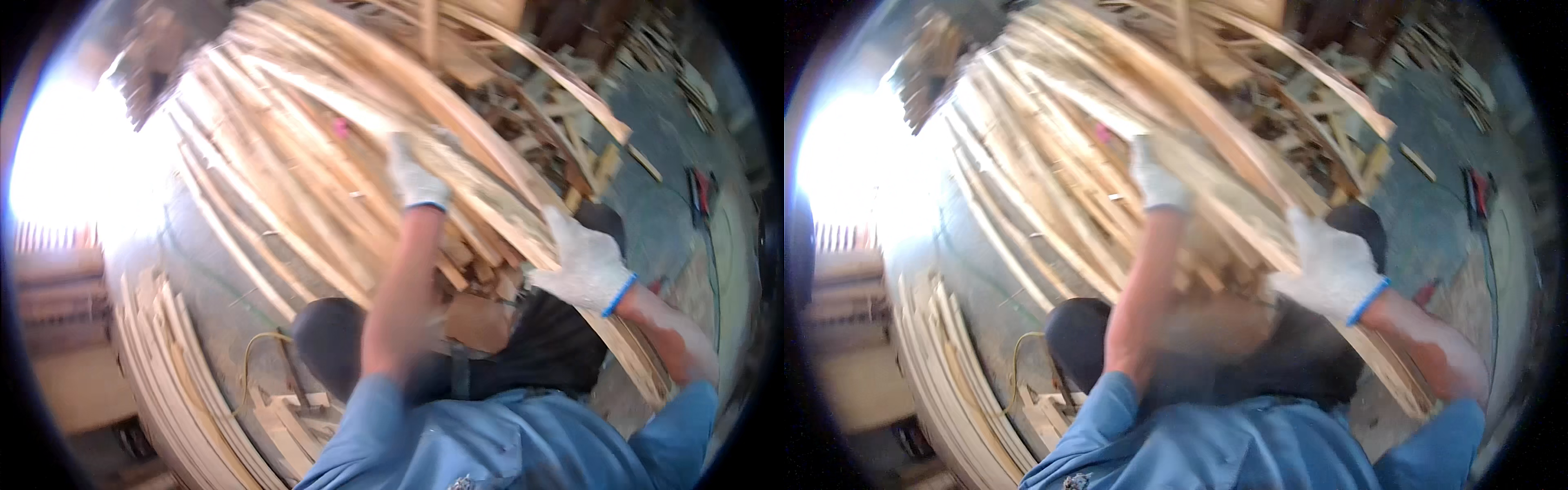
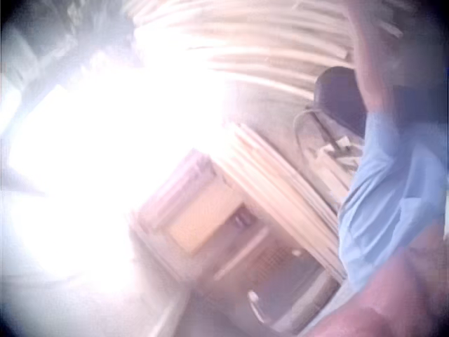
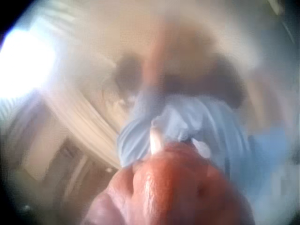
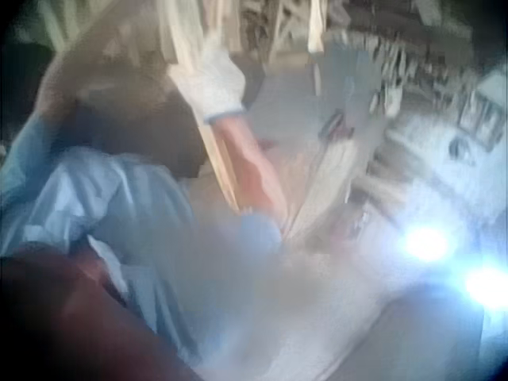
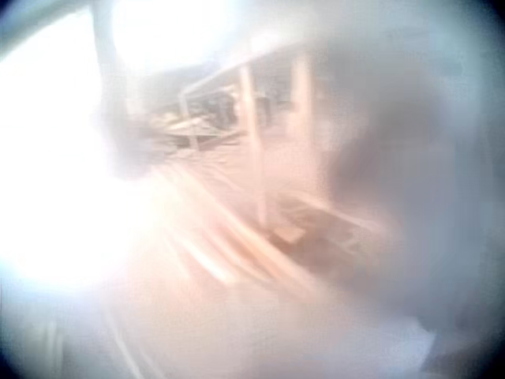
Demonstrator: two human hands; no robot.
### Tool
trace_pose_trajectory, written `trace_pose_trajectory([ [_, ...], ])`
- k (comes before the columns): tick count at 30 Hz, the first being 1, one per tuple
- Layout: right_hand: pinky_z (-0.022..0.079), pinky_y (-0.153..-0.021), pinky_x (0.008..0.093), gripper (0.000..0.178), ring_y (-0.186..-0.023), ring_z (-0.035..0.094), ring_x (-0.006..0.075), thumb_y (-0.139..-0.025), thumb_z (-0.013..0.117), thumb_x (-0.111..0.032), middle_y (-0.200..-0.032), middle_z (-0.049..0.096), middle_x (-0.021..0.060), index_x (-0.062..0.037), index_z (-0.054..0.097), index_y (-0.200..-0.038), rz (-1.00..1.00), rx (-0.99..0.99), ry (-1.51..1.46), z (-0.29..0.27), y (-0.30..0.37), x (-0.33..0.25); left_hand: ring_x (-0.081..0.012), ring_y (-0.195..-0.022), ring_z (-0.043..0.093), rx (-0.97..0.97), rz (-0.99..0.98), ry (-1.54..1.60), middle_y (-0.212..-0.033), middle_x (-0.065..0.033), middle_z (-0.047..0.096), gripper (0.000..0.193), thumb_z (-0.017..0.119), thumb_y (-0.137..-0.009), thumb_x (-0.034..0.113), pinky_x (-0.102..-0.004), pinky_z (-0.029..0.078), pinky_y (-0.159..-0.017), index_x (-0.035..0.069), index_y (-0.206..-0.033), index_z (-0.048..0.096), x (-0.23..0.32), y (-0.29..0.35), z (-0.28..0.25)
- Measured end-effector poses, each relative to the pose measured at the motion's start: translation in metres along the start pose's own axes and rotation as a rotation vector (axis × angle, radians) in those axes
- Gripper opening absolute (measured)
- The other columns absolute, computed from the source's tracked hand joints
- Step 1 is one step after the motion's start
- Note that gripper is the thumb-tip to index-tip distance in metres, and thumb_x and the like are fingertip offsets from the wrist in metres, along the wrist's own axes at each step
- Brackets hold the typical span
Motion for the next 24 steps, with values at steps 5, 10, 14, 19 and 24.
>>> trace_pose_trajectory([
  [5, 0.056, -0.091, 0.0541, 0.076, -0.103, 0.072, 0.0446, -0.082, 0.077, -0.048, -0.111, 0.07, 0.031, 0.0023, 0.056, -0.136, 0.0, -0.069, 0.061, -0.001, -0.007, 0.001, -0.0332, -0.113, 0.067, -0.107, -0.252, 0.183, -0.126, -0.0177, 0.066, 0.056, 0.059, -0.108, 0.049, -0.0489, 0.057, -0.104, 0.004, -0.142, 0.055, 0.001, -0.009, -0.015],
  [10, 0.056, -0.08, 0.0543, 0.058, -0.093, 0.072, 0.0458, -0.08, 0.076, -0.045, -0.101, 0.073, 0.0248, -0.0006, 0.064, -0.115, -0.072, -0.091, 0.001, -0.026, -0.025, 0.017, -0.0301, -0.125, 0.06, -0.204, -0.152, -0.132, -0.135, -0.014, 0.063, 0.058, 0.053, -0.112, 0.044, -0.0454, 0.049, -0.112, 0.002, -0.153, 0.048, 0.012, -0.021, -0.025],
  [14, 0.059, -0.073, 0.0514, 0.037, -0.086, 0.074, 0.0413, -0.084, 0.071, -0.03, -0.089, 0.073, 0.0226, 0.0008, 0.063, -0.103, -0.142, 0.142, 0.177, -0.047, -0.04, 0.041, -0.0376, -0.141, 0.051, -0.501, -0.508, 0.102, -0.149, -0.0217, 0.056, 0.064, 0.05, -0.112, 0.046, -0.0547, 0.041, -0.12, -0.001, -0.156, 0.044, -0.005, -0.028, -0.039],
  [19, 0.06, -0.067, 0.0446, 0.047, -0.085, 0.076, 0.0324, -0.079, 0.083, -0.026, -0.092, 0.074, 0.0167, 0.001, 0.062, -0.111, -0.129, 0.446, 0.481, -0.062, -0.052, 0.102, -0.0376, -0.142, 0.051, -0.345, -0.606, 0.07, -0.156, -0.0202, 0.051, 0.07, 0.054, -0.111, 0.047, -0.0535, 0.041, -0.124, -0.001, -0.159, 0.038, -0.043, -0.002, -0.028],
  [24, 0.06, -0.067, 0.0452, 0.047, -0.086, 0.077, 0.0339, -0.079, 0.086, -0.027, -0.093, 0.074, 0.0168, -0.0001, 0.063, -0.11, -0.075, 0.397, 0.499, -0.06, -0.072, 0.125, -0.0366, -0.151, 0.042, -0.138, -0.518, -0.026, -0.164, -0.0213, 0.043, 0.07, 0.051, -0.112, 0.045, -0.0536, 0.03, -0.13, -0.002, -0.16, 0.036, -0.063, -0.017, -0.063],
])
Point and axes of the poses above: each hand's wrist, its own y-axis away from the middle knuckle, its own z-axis out of the palm, x = y × z, the point moved 3 cm from there along -y, towards the middle knuckle
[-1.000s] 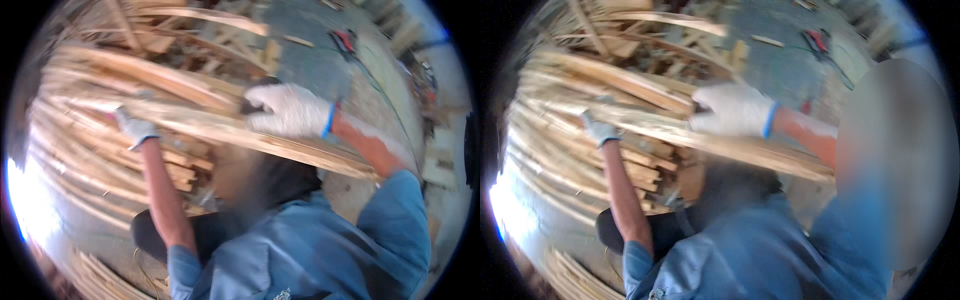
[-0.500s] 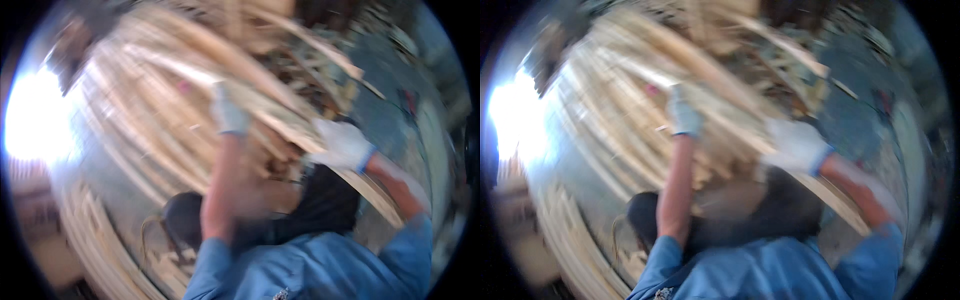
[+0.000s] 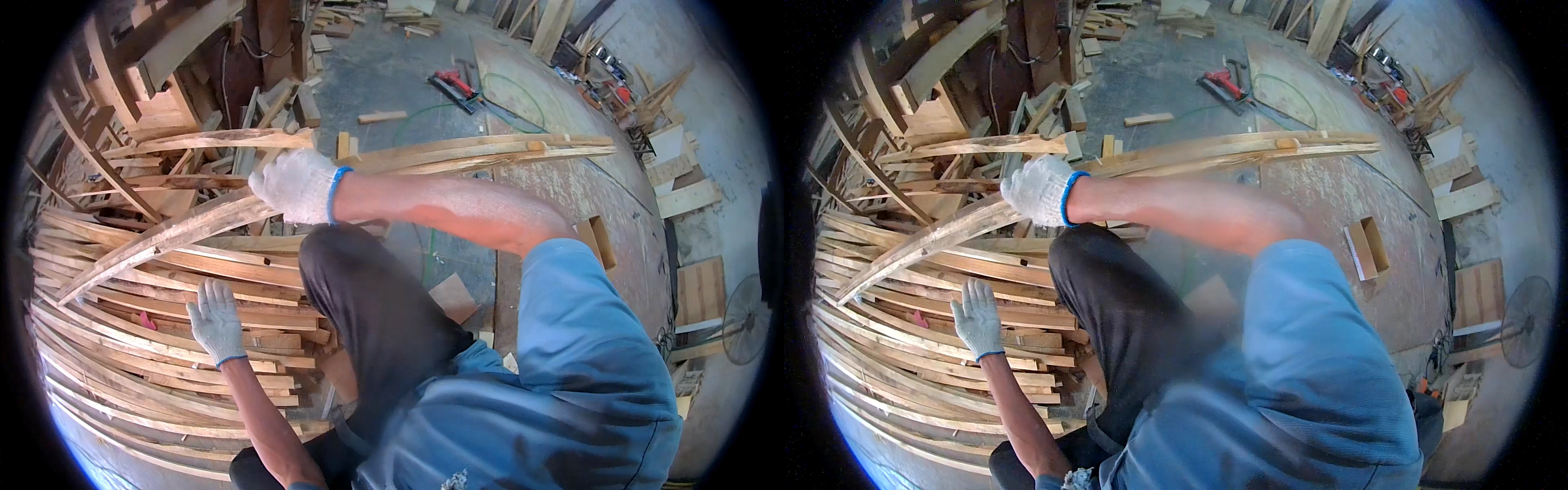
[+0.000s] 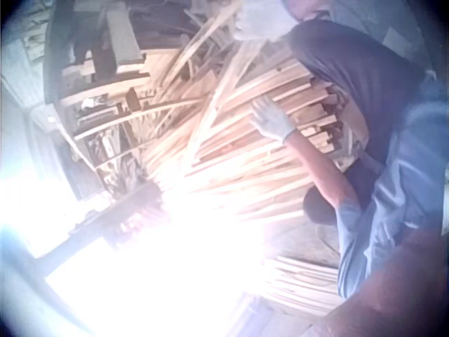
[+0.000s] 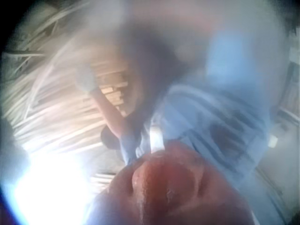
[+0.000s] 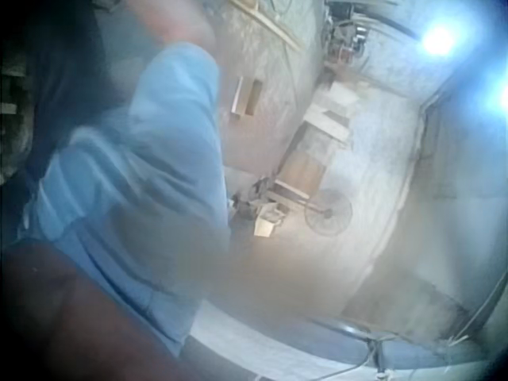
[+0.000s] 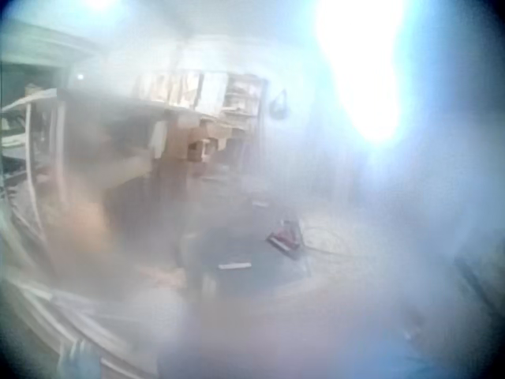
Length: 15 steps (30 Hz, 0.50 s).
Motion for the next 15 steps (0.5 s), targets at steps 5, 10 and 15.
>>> trace_pose_trajectory([
  [5, 0.06, -0.068, 0.0514, 0.018, -0.081, 0.075, 0.0382, -0.083, 0.073, -0.014, -0.085, 0.075, 0.0168, -0.0065, 0.07, -0.098, 0.0, 0.125, -0.316, 0.015, -0.015, -0.011, -0.0309, -0.117, 0.058, -0.573, -0.02, -0.011, -0.117, -0.0139, 0.064, 0.024, 0.051, -0.107, 0.03, -0.048, 0.045, -0.105, 0.01, -0.108, 0.063, 0.015, -0.02, -0.04],
  [10, 0.059, -0.087, 0.0493, 0.064, -0.107, 0.07, 0.0354, -0.082, 0.082, -0.029, -0.115, 0.067, 0.0193, -0.0048, 0.054, -0.134, 0.079, -0.156, -0.189, 0.042, 0.003, -0.018, -0.0293, -0.106, 0.063, -0.405, 0.094, 0.092, -0.109, -0.0117, 0.063, 0.027, 0.058, -0.106, 0.033, -0.0442, 0.052, -0.092, 0.007, -0.116, 0.064, -0.036, -0.046, -0.068],
  [15, 0.056, -0.093, 0.051, 0.073, -0.114, 0.067, 0.0405, -0.083, 0.082, -0.029, -0.119, 0.065, 0.0201, -0.0059, 0.049, -0.143, 0.101, -0.259, -0.166, 0.062, 0.0, -0.025, -0.0256, -0.112, 0.061, -0.176, -0.051, 0.116, -0.115, -0.0087, 0.063, 0.025, 0.054, -0.107, 0.029, -0.0419, 0.051, -0.097, 0.009, -0.122, 0.061, -0.042, -0.016, -0.05],
])
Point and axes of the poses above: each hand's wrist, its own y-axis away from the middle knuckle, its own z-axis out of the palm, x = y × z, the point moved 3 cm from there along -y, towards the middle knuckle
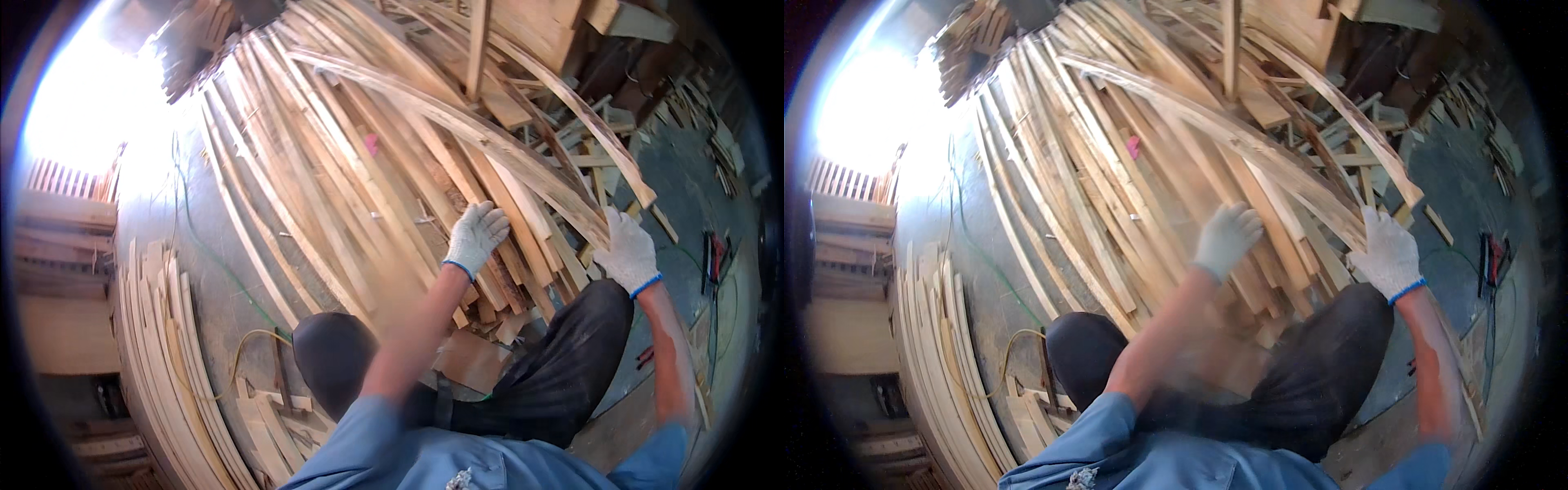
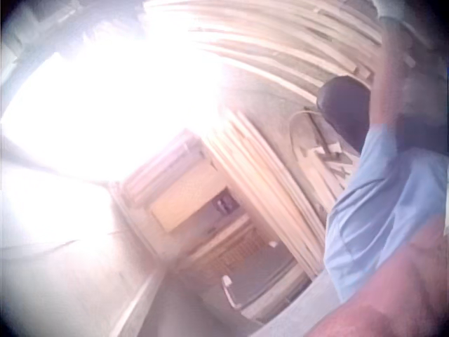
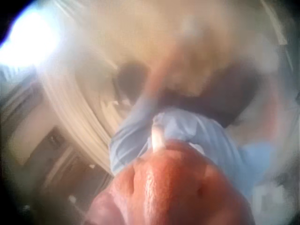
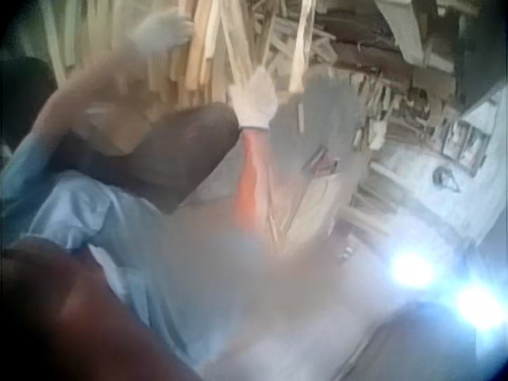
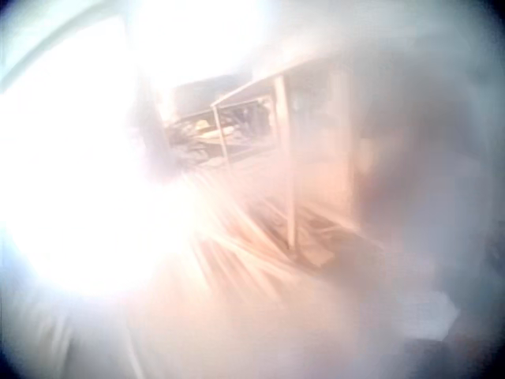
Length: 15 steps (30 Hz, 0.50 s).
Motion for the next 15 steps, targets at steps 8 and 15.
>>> trace_pose_trajectory([
  [8, 0.055, -0.096, 0.0516, 0.078, -0.118, 0.065, 0.0417, -0.078, 0.082, -0.027, -0.124, 0.064, 0.0221, -0.0051, 0.049, -0.145, -0.005, 0.05, -0.036, 0.014, 0.003, 0.021, -0.0253, -0.099, 0.071, 0.273, 0.031, -0.125, -0.114, -0.0094, 0.071, 0.047, 0.057, -0.11, 0.042, -0.0409, 0.06, -0.089, 0.006, -0.139, 0.057, -0.007, 0.01, 0.031],
  [15, 0.053, -0.103, 0.0509, 0.089, -0.126, 0.062, 0.0423, -0.078, 0.084, -0.029, -0.134, 0.062, 0.0238, -0.0045, 0.044, -0.153, 0.035, -0.012, -0.028, 0.031, 0.002, 0.033, -0.0272, -0.09, 0.072, 0.547, 0.319, -0.773, -0.101, -0.0135, 0.074, 0.029, 0.061, -0.104, 0.029, -0.0404, 0.058, -0.078, 0.005, -0.118, 0.07, 0.051, 0.011, -0.004],
])
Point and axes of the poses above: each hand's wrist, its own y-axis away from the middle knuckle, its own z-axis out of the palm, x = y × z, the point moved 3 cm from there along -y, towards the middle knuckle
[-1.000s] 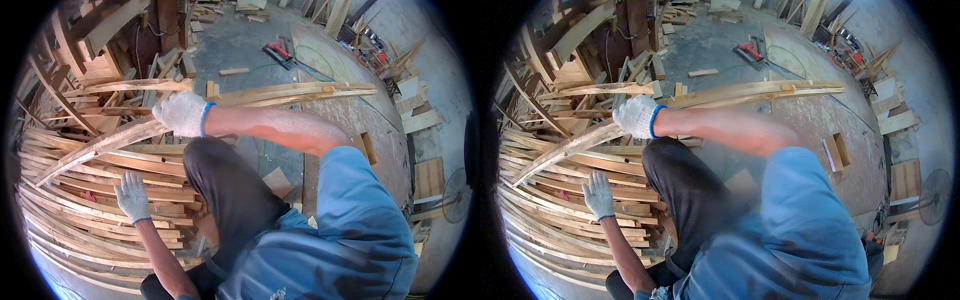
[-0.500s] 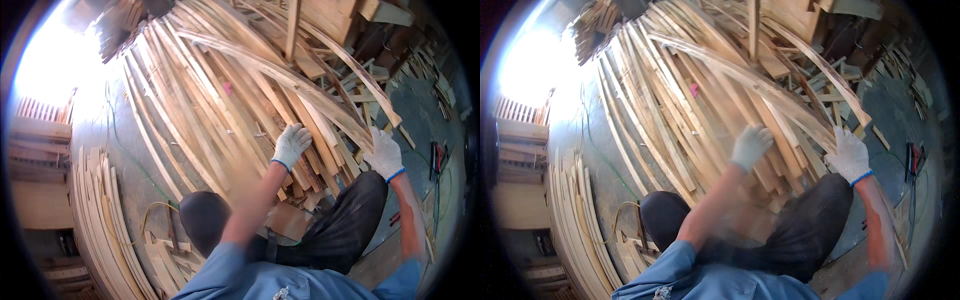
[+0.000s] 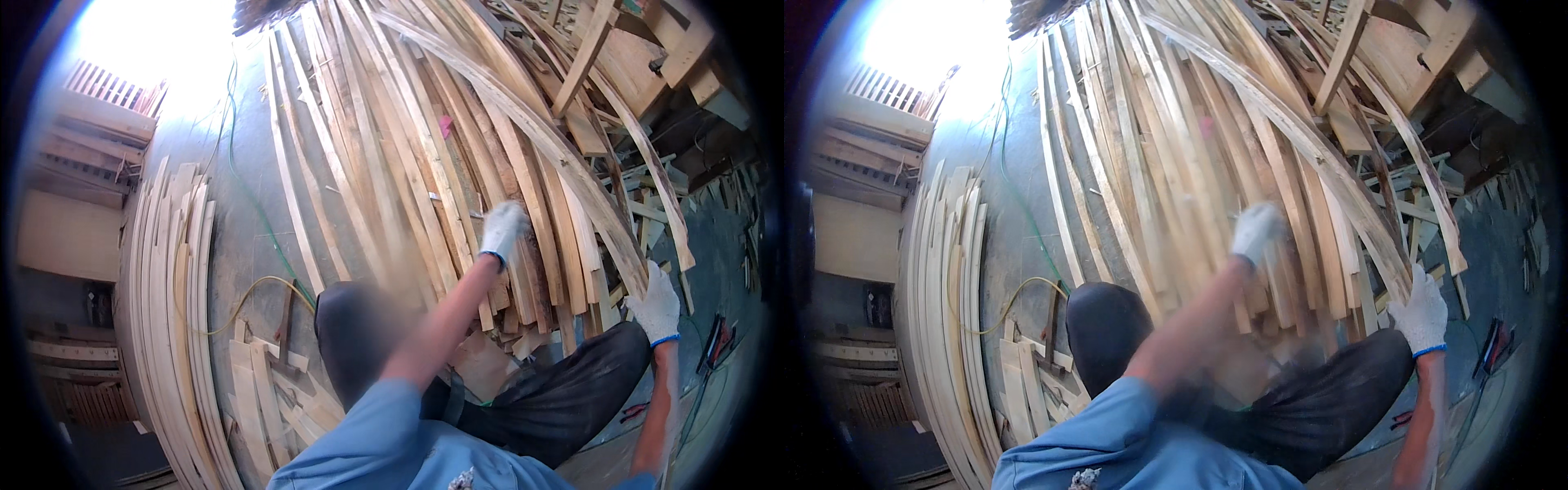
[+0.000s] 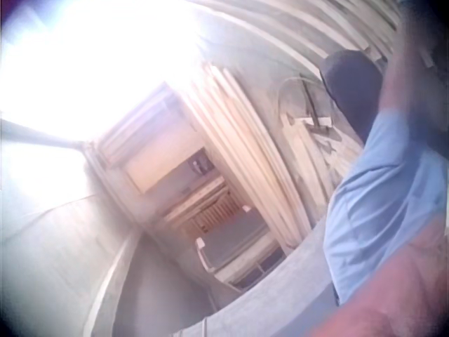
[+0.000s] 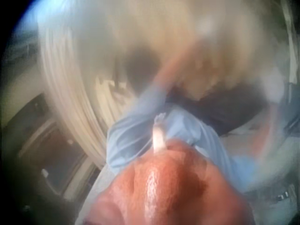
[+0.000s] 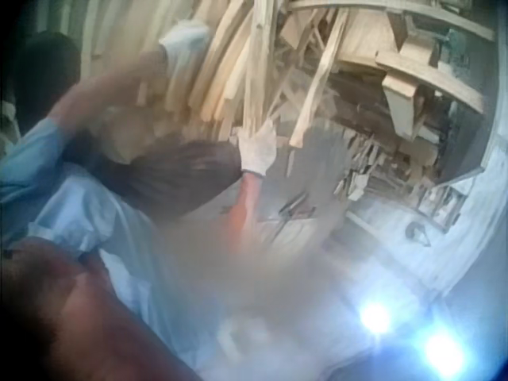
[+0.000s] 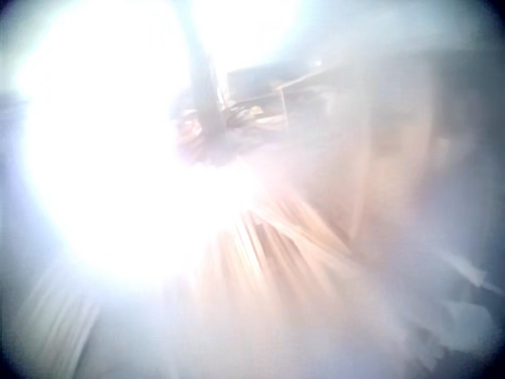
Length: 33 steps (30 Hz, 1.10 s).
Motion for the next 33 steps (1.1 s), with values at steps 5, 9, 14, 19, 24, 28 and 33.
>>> trace_pose_trajectory([
  [5, 0.053, -0.102, 0.0508, 0.09, -0.125, 0.062, 0.042, -0.077, 0.086, -0.029, -0.133, 0.062, 0.0243, -0.0039, 0.045, -0.153, -0.01, 0.017, -0.005, 0.002, -0.002, -0.001, -0.0433, -0.099, 0.07, 0.883, 0.338, -1.216, -0.106, -0.0225, 0.073, 0.025, 0.069, -0.091, 0.022, -0.0487, 0.056, -0.088, 0.004, -0.11, 0.069, 0.044, -0.031, -0.167],
  [9, 0.054, -0.101, 0.0508, 0.088, -0.123, 0.063, 0.0425, -0.077, 0.085, -0.028, -0.132, 0.062, 0.0239, -0.0042, 0.046, -0.152, 0.022, 0.001, -0.022, 0.002, -0.002, -0.002, -0.0407, -0.107, 0.069, 0.972, 0.095, -1.166, -0.108, -0.0207, 0.072, 0.024, 0.071, -0.087, 0.017, -0.0484, 0.057, -0.089, 0.006, -0.108, 0.066, 0.075, 0.02, -0.186],
  [14, 0.054, -0.101, 0.0508, 0.087, -0.122, 0.063, 0.0431, -0.078, 0.085, -0.029, -0.131, 0.062, 0.024, -0.0044, 0.047, -0.152, -0.006, -0.006, -0.056, 0.0, -0.005, -0.015, -0.0377, -0.113, 0.069, 1.07, -0.036, -1.301, -0.114, -0.0188, 0.071, 0.027, 0.066, -0.089, 0.01, -0.0476, 0.057, -0.092, 0.007, -0.116, 0.064, 0.042, 0.014, -0.231],
  [19, 0.053, -0.102, 0.0513, 0.084, -0.123, 0.063, 0.0431, -0.079, 0.084, -0.03, -0.132, 0.062, 0.0243, -0.0048, 0.048, -0.151, 0.023, -0.009, -0.057, -0.001, -0.002, -0.005, -0.0376, -0.116, 0.069, 1.064, 0.061, -1.269, -0.12, -0.0174, 0.069, 0.027, 0.061, -0.095, 0.014, -0.0486, 0.058, -0.09, 0.009, -0.121, 0.065, 0.032, 0.019, -0.226],
  [24, 0.052, -0.103, 0.0514, 0.084, -0.124, 0.062, 0.0433, -0.077, 0.086, -0.03, -0.132, 0.063, 0.0235, -0.0042, 0.05, -0.148, -0.001, 0.012, -0.131, 0.0, -0.001, -0.004, -0.037, -0.112, 0.071, 1.089, -0.193, -1.201, -0.116, -0.0179, 0.07, 0.026, 0.064, -0.096, 0.02, -0.0499, 0.06, -0.082, 0.007, -0.119, 0.067, 0.024, 0.002, -0.237],
  [28, 0.051, -0.106, 0.0507, 0.087, -0.128, 0.06, 0.0432, -0.074, 0.088, -0.03, -0.135, 0.062, 0.0239, -0.0035, 0.05, -0.148, -0.047, 0.017, -0.198, 0.005, -0.005, -0.009, -0.0254, -0.092, 0.069, 0.306, 0.252, -0.72, -0.099, -0.0106, 0.068, 0.02, 0.07, -0.096, 0.018, -0.0434, 0.058, -0.079, 0.006, -0.111, 0.067, 0.024, -0.025, -0.228],
  [33, 0.047, -0.115, 0.0476, 0.09, -0.137, 0.056, 0.042, -0.074, 0.089, -0.03, -0.147, 0.058, 0.0253, -0.0004, 0.051, -0.15, 0.036, -0.063, -0.27, -0.009, 0.004, -0.007, -0.0183, -0.084, 0.067, -0.09, 0.272, 0.125, -0.095, -0.0027, 0.064, 0.014, 0.067, -0.103, 0.016, -0.0368, 0.06, -0.08, 0.008, -0.114, 0.062, 0.096, 0.021, -0.059],
])
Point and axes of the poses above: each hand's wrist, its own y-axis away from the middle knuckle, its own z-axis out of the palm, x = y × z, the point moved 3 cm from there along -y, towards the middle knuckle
